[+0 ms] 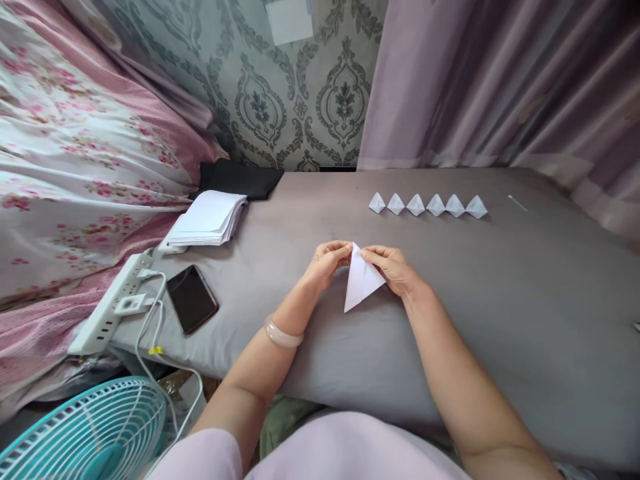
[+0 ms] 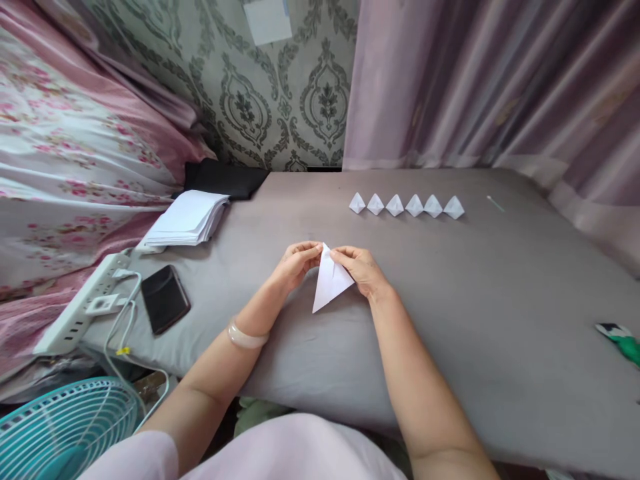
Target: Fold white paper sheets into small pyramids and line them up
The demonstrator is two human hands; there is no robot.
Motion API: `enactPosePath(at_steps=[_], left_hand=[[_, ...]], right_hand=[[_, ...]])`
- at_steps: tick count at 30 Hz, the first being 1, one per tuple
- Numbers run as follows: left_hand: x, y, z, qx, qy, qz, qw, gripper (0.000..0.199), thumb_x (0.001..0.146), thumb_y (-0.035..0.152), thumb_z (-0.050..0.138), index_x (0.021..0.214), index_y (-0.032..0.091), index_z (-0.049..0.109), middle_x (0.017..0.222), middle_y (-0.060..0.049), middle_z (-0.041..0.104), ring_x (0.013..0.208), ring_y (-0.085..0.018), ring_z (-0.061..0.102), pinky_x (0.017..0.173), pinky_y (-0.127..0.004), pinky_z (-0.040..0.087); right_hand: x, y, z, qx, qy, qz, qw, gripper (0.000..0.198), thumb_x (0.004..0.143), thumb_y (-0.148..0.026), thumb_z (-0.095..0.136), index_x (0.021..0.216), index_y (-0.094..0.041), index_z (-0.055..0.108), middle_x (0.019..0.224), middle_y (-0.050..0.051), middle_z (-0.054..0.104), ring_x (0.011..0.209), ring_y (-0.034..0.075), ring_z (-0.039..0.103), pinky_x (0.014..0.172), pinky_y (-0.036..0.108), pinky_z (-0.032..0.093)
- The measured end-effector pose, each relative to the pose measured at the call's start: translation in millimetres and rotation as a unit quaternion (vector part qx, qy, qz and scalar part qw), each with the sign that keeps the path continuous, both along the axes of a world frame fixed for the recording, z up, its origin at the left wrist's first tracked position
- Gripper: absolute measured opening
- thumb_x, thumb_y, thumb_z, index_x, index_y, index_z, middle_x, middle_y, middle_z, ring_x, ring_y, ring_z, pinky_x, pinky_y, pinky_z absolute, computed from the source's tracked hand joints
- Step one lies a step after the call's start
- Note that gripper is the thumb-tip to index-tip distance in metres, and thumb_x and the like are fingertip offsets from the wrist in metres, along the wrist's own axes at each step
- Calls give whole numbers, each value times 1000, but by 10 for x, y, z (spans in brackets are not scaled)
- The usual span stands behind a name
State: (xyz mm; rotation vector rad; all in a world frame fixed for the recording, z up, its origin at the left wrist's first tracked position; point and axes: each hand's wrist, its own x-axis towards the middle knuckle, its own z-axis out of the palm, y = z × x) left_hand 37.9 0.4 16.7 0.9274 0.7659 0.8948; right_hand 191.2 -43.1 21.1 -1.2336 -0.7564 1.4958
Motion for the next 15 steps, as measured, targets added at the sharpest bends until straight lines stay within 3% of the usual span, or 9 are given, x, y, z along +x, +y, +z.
enactPosePath(at_steps=[6, 10, 15], left_hand=[[-18, -53, 75, 19, -5, -50, 999, 34, 73, 40, 75, 88, 10, 69, 80, -6, 66, 71, -12, 61, 73, -26, 48], [16, -116, 74, 32, 22, -102, 994, 34, 71, 40, 76, 90, 13, 70, 83, -6, 67, 75, -12, 62, 75, -27, 47], [48, -125, 39, 63, 71, -74, 993, 33, 68, 39, 78, 87, 12, 71, 81, -6, 68, 72, -12, 60, 72, -26, 47]], right_hand=[[107, -7, 35, 34, 95, -40, 994, 33, 54, -40, 85, 74, -19, 67, 68, -1, 68, 62, 13, 60, 64, 27, 47], [175, 1, 21, 44, 85, -51, 994, 36, 54, -41, 84, 76, -20, 65, 68, -3, 65, 63, 12, 58, 65, 27, 46], [181, 4, 10, 61, 18, -58, 996, 39, 56, -48, 81, 77, -21, 62, 67, -4, 62, 61, 12, 54, 62, 26, 43]])
